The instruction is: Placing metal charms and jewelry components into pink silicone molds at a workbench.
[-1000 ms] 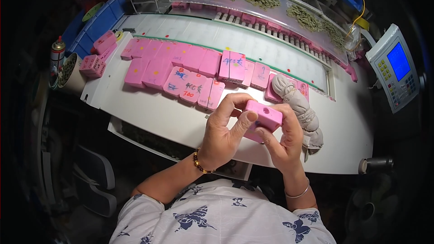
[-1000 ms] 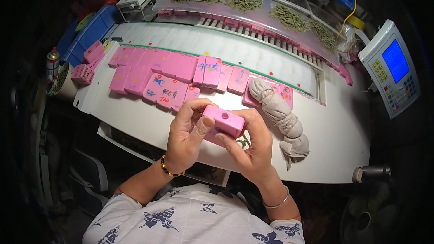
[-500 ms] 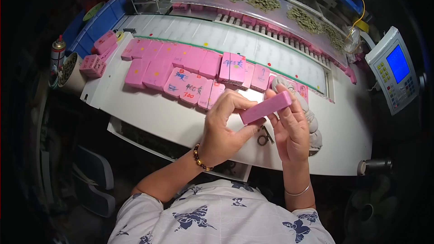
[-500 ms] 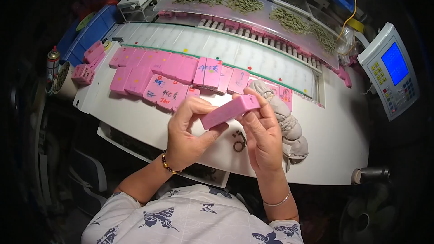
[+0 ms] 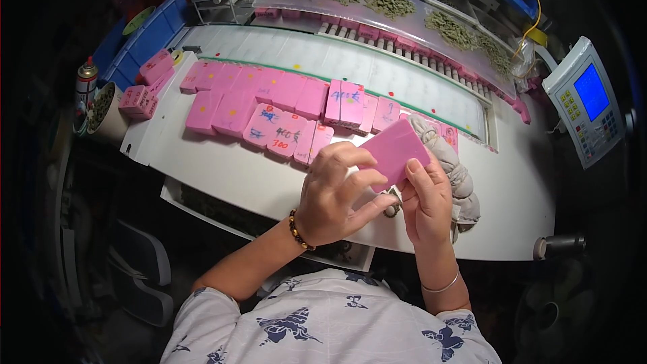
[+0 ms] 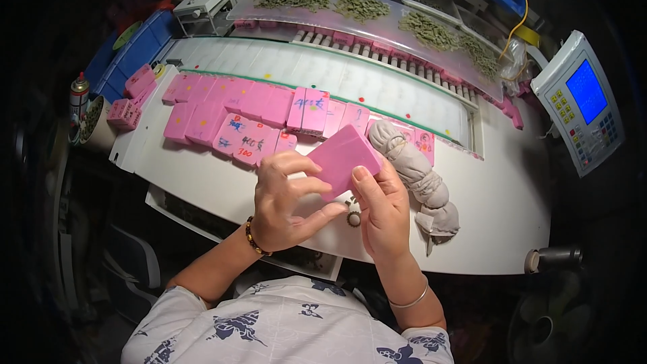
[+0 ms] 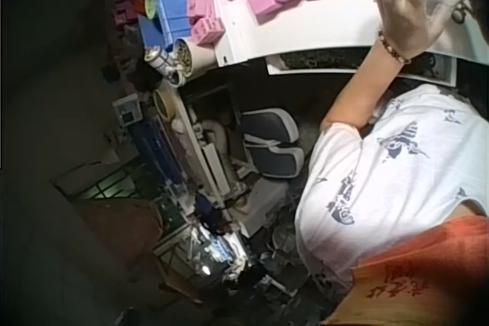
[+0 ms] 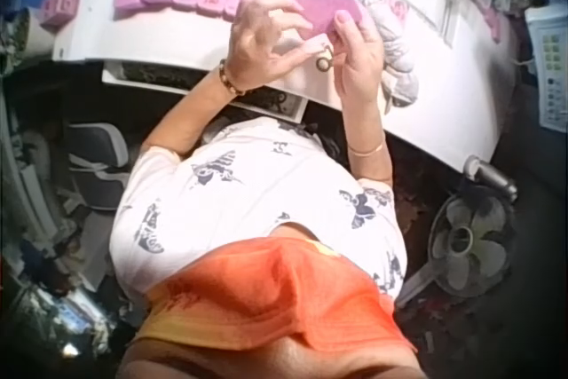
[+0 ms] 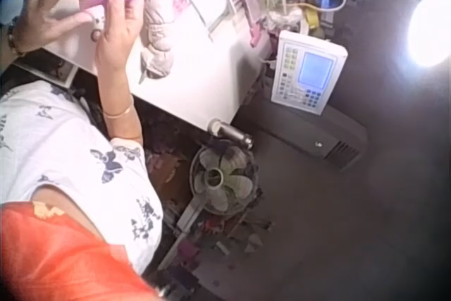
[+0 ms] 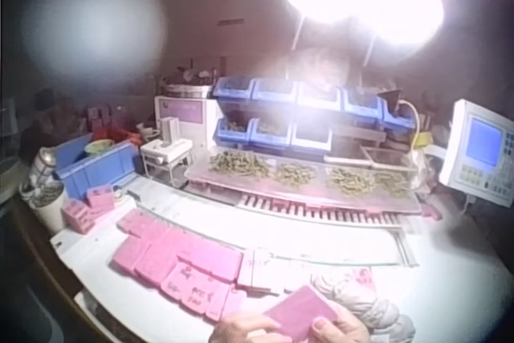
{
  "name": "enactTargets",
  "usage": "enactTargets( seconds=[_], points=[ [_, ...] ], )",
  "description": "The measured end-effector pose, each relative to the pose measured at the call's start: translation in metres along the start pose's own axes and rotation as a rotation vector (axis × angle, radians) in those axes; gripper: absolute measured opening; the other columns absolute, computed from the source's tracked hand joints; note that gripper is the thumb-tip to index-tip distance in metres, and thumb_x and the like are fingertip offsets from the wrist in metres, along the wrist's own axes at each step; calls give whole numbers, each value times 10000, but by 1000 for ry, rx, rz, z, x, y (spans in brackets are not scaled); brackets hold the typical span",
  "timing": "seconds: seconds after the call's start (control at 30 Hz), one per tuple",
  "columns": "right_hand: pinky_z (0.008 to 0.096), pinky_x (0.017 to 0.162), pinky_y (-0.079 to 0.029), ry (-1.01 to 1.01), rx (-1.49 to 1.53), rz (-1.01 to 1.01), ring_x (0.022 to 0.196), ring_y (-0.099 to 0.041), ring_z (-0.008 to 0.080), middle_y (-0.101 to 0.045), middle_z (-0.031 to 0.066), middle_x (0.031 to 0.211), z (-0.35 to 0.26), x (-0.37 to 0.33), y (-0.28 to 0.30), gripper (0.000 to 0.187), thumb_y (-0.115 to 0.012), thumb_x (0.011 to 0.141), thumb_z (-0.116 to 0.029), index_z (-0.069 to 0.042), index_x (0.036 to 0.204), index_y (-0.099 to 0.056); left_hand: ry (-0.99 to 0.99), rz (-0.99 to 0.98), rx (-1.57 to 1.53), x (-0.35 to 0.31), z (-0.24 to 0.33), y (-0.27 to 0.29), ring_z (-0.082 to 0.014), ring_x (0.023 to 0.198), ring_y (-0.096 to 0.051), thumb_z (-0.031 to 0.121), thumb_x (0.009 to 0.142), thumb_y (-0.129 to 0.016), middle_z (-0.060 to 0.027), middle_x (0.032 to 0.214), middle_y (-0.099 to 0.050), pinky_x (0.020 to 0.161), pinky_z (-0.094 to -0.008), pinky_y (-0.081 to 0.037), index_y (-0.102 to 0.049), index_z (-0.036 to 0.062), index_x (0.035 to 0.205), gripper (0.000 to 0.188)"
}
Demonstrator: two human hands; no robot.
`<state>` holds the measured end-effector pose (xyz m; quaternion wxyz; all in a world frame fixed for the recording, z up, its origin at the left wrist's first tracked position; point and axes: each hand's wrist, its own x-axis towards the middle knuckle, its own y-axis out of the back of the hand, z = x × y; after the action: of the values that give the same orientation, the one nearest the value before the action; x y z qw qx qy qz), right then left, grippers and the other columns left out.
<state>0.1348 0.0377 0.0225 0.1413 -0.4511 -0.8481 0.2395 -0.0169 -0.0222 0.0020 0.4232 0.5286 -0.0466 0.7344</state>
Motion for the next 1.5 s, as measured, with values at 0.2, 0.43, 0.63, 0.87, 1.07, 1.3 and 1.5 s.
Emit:
enactTargets(
  seconds=[0.2, 0.43, 0.63, 0.87, 1.07, 1.3, 1.5],
  points=[
    [295, 956, -455, 310, -407, -4, 1116, -562, 153, -577, 119, 1221, -1, -4, 1, 424, -543, 917, 5, 64, 1330, -468, 79, -19, -64, 0, -10, 1, -298, 1055, -503, 136, 630, -872, -144, 1114, -515, 909, -432, -427, -534, 72, 988, 497],
    [313, 949, -463, 439, -574, -136, 1115, -581, 185, -581, 148, 1248, 8, -7, -3, 491, -585, 834, 60, 50, 1317, -496, 94, 16, -65, -8, -5, -10, -322, 1097, -481, 127, 661, -845, -163, 1138, -498, 907, -430, -422, -515, 56, 1036, 504],
    [319, 950, -466, 496, -657, -95, 1115, -589, 197, -614, 143, 1211, 8, -1, -4, 446, -655, 801, 60, 40, 1239, -571, 26, 2, -24, -7, -1, -10, -326, 1085, -501, 97, 680, -807, -151, 1146, -466, 884, -437, -460, -507, 68, 1029, 461],
    [317, 953, -476, 378, -486, -44, 1096, -601, 187, -630, 166, 1194, 4, -3, -15, 409, -659, 828, 51, 53, 1228, -574, 14, 4, -14, -6, -4, -9, -337, 1083, -512, 80, 671, -796, -149, 1160, -469, 886, -446, -457, -505, 70, 1039, 469],
    [278, 930, -459, 290, -352, 32, 1063, -576, 148, -606, 117, 1190, 4, 2, -22, 416, -605, 938, -55, 57, 1326, -505, 78, 5, 26, 3, -3, -9, -356, 1079, -519, 64, 655, -778, -151, 1172, -468, 893, -458, -450, -469, 68, 1065, 514],
    [315, 928, -498, 109, -311, -67, 1233, -525, 229, -520, 150, 1368, -5, 11, -13, 493, -492, 1009, -203, 11, 1437, -374, 741, -166, -668, 40, -46, 17, -179, 1044, -599, 138, 849, -718, -84, 1125, -571, 876, -313, -522, -499, 15, 1175, 412],
    [324, 927, -513, 104, -370, 39, 1224, -541, 243, -538, 167, 1353, -12, 15, 8, 501, -510, 998, -209, 2, 1433, -379, 1023, -32, -720, 92, -159, 56, -245, 952, -666, 173, 981, -507, -174, 1082, -631, 744, -353, -616, -519, -119, 1209, 370]
  ],
)
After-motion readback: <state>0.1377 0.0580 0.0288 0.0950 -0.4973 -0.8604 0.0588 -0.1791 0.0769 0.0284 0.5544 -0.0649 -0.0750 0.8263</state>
